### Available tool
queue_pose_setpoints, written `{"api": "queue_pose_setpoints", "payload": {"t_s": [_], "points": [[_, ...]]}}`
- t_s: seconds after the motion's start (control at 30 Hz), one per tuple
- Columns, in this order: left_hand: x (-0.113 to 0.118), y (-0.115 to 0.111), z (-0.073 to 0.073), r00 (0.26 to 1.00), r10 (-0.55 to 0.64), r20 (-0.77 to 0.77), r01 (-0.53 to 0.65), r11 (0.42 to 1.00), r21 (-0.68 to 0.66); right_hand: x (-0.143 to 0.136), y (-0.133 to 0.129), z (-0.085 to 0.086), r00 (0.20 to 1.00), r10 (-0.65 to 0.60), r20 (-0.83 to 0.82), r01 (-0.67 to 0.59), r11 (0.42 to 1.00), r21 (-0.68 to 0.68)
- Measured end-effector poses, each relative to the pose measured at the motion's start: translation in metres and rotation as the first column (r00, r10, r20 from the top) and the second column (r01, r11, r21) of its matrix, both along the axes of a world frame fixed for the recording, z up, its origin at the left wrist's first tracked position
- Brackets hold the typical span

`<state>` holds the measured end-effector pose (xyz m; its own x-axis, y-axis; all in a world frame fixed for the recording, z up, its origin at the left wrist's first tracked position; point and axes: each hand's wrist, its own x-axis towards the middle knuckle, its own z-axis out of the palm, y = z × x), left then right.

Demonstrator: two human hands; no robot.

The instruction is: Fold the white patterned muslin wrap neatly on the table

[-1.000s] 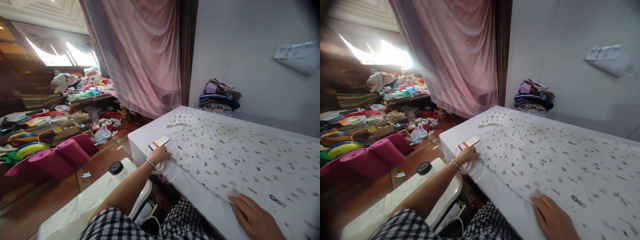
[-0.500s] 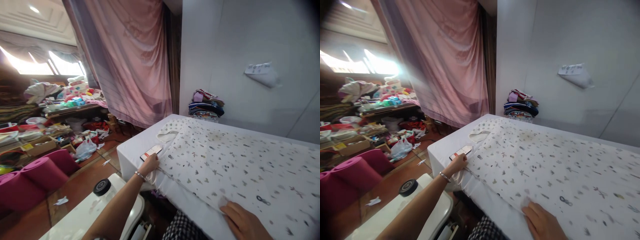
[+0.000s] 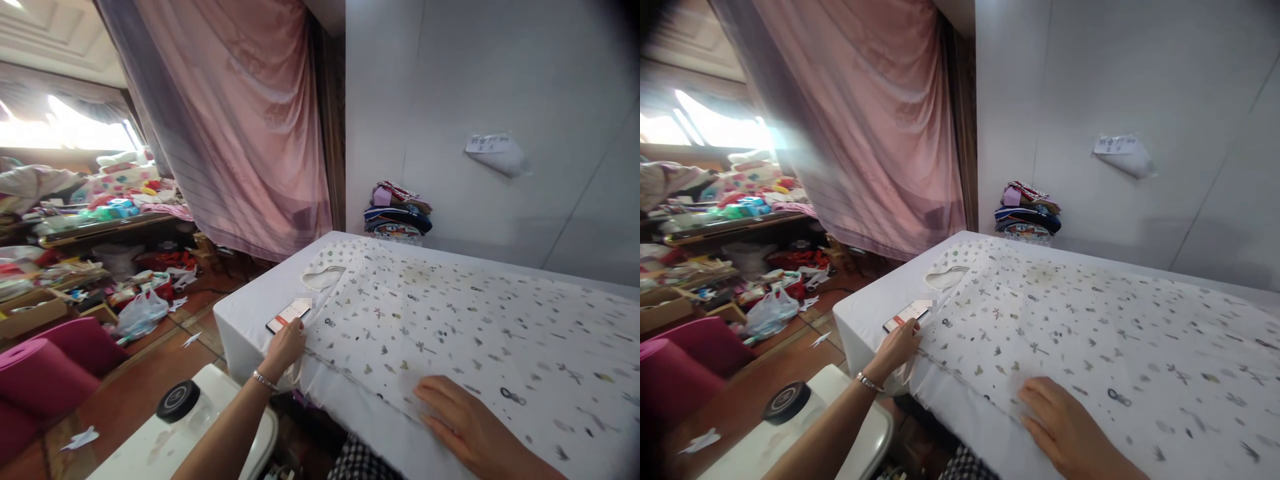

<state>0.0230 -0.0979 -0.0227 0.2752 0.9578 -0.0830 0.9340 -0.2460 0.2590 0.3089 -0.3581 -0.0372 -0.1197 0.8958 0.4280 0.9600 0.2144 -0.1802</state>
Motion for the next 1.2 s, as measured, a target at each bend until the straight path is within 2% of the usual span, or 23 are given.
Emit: {"api": "queue_pose_setpoints", "payload": {"t_s": [0.1, 0.2, 0.27, 0.37, 0.43, 0.53, 0.67, 0.73, 0.8, 0.93, 1.07, 1.17, 1.2], "points": [[-0.002, -0.001, -0.001, 0.999, -0.011, 0.035, 0.011, 1.0, 0.012, -0.008, 0.025, 0.015, 0.979, 0.203, -0.023, -0.203, 0.959, -0.198], [-0.005, 0.001, -0.005, 0.996, -0.02, 0.087, 0.019, 1.0, 0.018, -0.026, 0.067, 0.03, 0.949, 0.295, -0.108, -0.314, 0.894, -0.319], [-0.007, 0.004, -0.008, 0.994, -0.013, 0.112, 0.011, 1.0, 0.023, -0.043, 0.098, 0.033, 0.925, 0.345, -0.158, -0.379, 0.857, -0.349], [-0.011, 0.007, -0.013, 0.99, -0.005, 0.141, 0.001, 1.0, 0.03, -0.069, 0.134, 0.023, 0.89, 0.407, -0.207, -0.456, 0.803, -0.383], [-0.014, 0.008, -0.015, 0.99, -0.006, 0.144, 0.003, 1.0, 0.022, -0.084, 0.144, 0.009, 0.872, 0.428, -0.239, -0.49, 0.765, -0.418], [-0.018, 0.007, -0.011, 0.997, 0.0, 0.08, 0.001, 1.0, -0.02, -0.094, 0.144, -0.007, 0.86, 0.439, -0.26, -0.509, 0.722, -0.469], [-0.009, 0.012, 0.008, 0.998, -0.016, -0.066, 0.016, 1.0, -0.001, -0.093, 0.139, -0.011, 0.847, 0.447, -0.287, -0.531, 0.715, -0.455], [0.009, 0.022, 0.023, 0.994, -0.068, -0.084, 0.074, 0.995, 0.061, -0.09, 0.14, -0.012, 0.834, 0.461, -0.302, -0.551, 0.713, -0.434], [0.038, 0.039, 0.037, 0.988, -0.145, -0.045, 0.15, 0.982, 0.114, -0.089, 0.143, -0.015, 0.824, 0.467, -0.32, -0.566, 0.706, -0.426], [0.117, 0.093, 0.057, 0.965, -0.252, 0.078, 0.235, 0.955, 0.178, -0.088, 0.152, -0.029, 0.8, 0.495, -0.34, -0.6, 0.677, -0.426], [0.195, 0.152, 0.055, 0.964, -0.211, 0.161, 0.191, 0.972, 0.134, -0.092, 0.165, -0.055, 0.8, 0.465, -0.38, -0.599, 0.665, -0.446], [0.237, 0.185, 0.047, 0.971, -0.162, 0.177, 0.141, 0.982, 0.125, -0.101, 0.178, -0.082, 0.815, 0.464, -0.347, -0.579, 0.676, -0.455], [0.247, 0.193, 0.044, 0.973, -0.143, 0.18, 0.123, 0.985, 0.118, -0.106, 0.183, -0.091, 0.828, 0.474, -0.301, -0.561, 0.703, -0.437]]}}
